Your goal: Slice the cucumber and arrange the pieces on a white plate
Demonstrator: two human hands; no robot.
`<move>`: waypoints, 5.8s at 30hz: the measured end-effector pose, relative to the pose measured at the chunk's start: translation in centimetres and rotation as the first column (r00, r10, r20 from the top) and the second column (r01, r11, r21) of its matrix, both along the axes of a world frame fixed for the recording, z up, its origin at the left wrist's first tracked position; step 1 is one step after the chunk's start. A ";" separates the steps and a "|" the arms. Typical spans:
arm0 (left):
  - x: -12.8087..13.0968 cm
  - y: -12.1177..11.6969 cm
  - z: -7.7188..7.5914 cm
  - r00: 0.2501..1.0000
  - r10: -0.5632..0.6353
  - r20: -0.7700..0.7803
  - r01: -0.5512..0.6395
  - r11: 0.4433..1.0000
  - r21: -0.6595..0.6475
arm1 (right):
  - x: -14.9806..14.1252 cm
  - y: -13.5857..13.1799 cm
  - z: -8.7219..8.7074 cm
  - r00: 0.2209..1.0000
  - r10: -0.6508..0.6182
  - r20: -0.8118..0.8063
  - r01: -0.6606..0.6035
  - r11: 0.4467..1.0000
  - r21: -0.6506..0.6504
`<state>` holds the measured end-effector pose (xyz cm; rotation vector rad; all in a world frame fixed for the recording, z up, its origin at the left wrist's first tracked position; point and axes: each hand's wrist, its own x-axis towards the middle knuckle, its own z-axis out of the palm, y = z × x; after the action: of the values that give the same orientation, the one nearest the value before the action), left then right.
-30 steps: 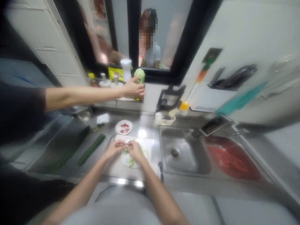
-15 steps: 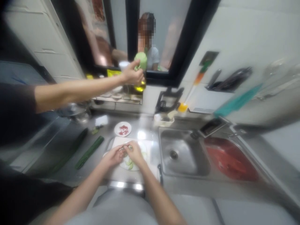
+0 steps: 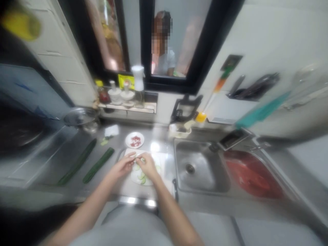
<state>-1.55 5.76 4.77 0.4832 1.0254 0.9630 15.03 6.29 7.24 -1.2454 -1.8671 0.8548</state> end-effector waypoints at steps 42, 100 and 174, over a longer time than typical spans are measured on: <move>1.9 -0.4 1.0 0.841 0.325 -0.433 -0.046 0.839 0.542 | -0.9 0.4 -1.5 0.940 -0.150 -0.307 -0.033 0.854 -0.518; 0.0 -1.4 -3.0 0.477 0.135 -0.868 0.180 0.952 0.247 | -0.5 2.3 -3.1 0.920 0.088 0.382 0.058 0.933 -0.355; 0.8 -4.0 -4.5 -0.173 0.239 -0.955 0.704 0.708 0.050 | -0.5 0.5 -5.0 0.643 0.073 0.762 0.107 0.977 -0.183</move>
<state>-0.72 1.77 0.32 2.3182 1.8357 0.2336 14.57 6.79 2.28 -1.9866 -2.4492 0.5382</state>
